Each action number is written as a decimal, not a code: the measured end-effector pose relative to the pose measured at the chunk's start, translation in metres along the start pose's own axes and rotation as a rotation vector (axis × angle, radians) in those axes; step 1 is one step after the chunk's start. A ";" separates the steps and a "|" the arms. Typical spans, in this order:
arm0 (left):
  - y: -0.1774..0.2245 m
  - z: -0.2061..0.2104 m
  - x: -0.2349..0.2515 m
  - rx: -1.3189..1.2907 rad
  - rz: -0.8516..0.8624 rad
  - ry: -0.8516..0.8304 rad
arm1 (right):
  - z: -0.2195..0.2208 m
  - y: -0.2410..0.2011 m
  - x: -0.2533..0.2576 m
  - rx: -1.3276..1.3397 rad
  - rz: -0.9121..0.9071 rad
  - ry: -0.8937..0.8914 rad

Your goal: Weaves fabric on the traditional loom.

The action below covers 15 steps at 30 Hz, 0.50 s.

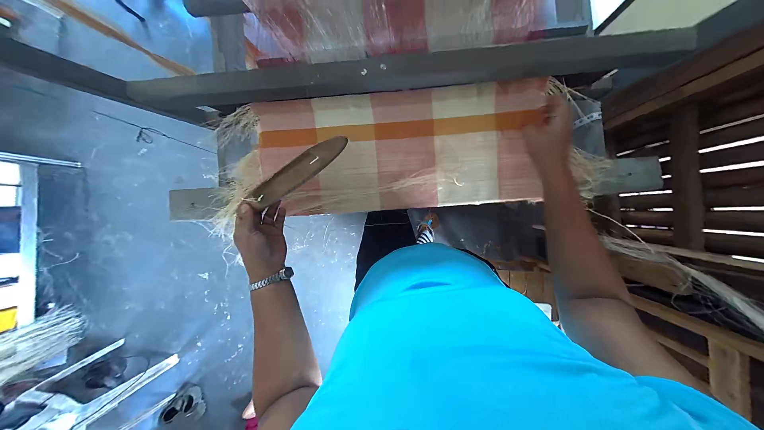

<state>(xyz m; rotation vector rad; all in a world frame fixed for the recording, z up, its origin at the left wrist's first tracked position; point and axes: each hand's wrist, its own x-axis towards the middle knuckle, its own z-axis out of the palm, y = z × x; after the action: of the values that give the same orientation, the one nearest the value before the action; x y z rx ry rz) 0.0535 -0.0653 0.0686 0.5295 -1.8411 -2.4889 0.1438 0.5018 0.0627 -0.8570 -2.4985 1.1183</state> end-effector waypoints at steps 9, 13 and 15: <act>0.021 0.029 0.051 -0.002 0.068 0.088 | -0.036 0.007 0.086 0.189 0.141 0.236; 0.027 0.038 0.076 -0.004 0.074 0.170 | -0.021 0.022 0.115 0.215 0.049 0.285; 0.033 0.040 0.100 -0.034 0.105 0.214 | -0.018 0.017 0.132 0.231 0.053 0.287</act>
<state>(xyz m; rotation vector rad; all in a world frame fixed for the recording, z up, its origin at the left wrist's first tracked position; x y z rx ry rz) -0.0576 -0.0580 0.0828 0.6507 -1.6998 -2.2915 0.0548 0.6029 0.0629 -0.9466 -2.0810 1.1794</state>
